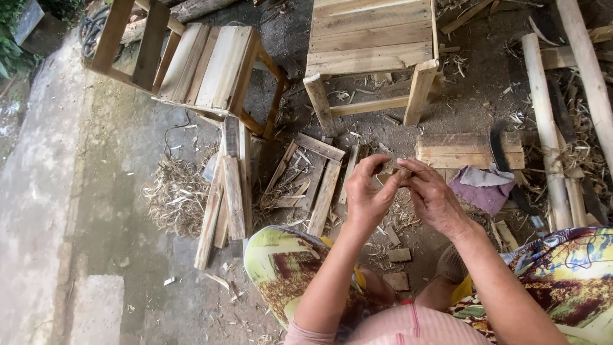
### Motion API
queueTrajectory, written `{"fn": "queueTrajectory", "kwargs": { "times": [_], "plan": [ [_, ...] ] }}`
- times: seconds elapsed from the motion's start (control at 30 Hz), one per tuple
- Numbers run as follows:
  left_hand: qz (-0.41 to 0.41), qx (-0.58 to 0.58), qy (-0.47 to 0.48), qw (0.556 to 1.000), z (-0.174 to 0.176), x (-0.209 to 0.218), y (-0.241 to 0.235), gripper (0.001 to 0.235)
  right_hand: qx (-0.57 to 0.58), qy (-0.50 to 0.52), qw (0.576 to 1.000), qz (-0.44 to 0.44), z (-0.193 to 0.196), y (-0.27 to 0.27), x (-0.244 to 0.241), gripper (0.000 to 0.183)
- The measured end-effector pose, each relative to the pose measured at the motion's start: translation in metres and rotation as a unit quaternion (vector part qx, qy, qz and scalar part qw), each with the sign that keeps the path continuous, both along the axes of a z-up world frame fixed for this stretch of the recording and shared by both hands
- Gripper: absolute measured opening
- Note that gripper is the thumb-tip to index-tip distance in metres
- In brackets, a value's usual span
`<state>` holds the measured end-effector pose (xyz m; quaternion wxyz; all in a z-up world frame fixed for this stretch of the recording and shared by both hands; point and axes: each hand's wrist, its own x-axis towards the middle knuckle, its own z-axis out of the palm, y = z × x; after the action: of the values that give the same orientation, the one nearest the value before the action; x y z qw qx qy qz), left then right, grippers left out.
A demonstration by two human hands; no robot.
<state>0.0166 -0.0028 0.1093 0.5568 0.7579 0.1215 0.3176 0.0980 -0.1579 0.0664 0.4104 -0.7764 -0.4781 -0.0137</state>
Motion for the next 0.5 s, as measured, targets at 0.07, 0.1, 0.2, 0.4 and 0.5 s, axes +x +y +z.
{"fn": "queueTrajectory", "kwargs": {
  "times": [0.07,0.1,0.2,0.4,0.5],
  "plan": [
    [-0.001,-0.027,-0.028,0.999,0.004,-0.003,0.002,0.047,-0.010,0.071,0.997,-0.002,0.017,-0.004,-0.002,0.023],
    [-0.001,-0.054,-0.055,0.997,0.006,-0.005,0.003,0.057,-0.019,0.142,0.990,-0.004,0.026,-0.006,-0.003,0.025],
    [-0.022,-0.116,-0.053,0.992,-0.008,-0.008,0.015,0.082,0.041,0.304,0.952,0.008,0.039,-0.024,-0.004,0.023],
    [-0.044,-0.239,-0.033,0.970,0.023,-0.023,0.019,0.079,0.275,0.579,0.764,-0.077,-0.026,-0.029,0.019,0.029],
    [-0.029,-0.274,-0.020,0.961,0.001,-0.023,0.018,0.069,0.185,0.480,0.839,-0.175,-0.021,-0.023,0.002,0.024]
  ]
}}
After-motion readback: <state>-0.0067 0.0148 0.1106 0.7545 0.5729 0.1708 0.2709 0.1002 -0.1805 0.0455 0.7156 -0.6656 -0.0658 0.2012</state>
